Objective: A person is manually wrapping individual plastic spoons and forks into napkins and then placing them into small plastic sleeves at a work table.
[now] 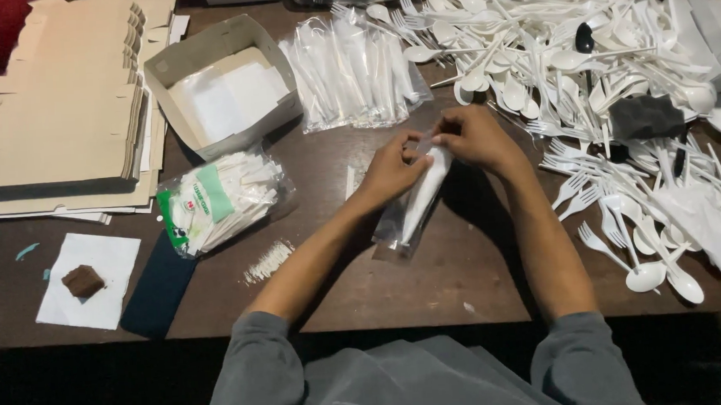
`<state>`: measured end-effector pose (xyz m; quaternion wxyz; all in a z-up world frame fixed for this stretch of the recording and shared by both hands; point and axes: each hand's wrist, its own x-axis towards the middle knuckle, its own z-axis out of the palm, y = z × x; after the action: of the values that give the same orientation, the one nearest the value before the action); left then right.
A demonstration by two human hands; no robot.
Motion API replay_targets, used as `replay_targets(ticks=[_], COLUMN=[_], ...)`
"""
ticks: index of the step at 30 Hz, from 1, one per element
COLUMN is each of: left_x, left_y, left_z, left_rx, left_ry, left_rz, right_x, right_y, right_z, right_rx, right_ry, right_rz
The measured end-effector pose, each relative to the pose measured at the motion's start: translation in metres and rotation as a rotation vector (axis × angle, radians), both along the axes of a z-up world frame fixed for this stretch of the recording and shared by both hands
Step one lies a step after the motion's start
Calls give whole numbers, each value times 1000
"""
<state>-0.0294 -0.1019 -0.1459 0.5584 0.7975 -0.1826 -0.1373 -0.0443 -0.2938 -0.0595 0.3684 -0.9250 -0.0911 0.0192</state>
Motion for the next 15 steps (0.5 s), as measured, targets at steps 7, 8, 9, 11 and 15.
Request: replay_targets(ticks=[7,8,9,11,15], left_x=[-19,-14,-9,2,-1], left_y=[35,43,51,75,113], left_z=[6,6,6,8,22], left_rx=[382,362,340,355,392], left_ry=[-343,-320,-297,-229,-131], left_rz=[-6,41,87,160,231], right_x=[-5,-3,-2,-2,2], right_y=[18,19,19,20,20], right_z=[-48,-50,-52,-43,-25], right_rx=[-320,-309,-299,-260,-140], right_ry=[201,205,210,218,143], right_rz=[27,27,28,34,22])
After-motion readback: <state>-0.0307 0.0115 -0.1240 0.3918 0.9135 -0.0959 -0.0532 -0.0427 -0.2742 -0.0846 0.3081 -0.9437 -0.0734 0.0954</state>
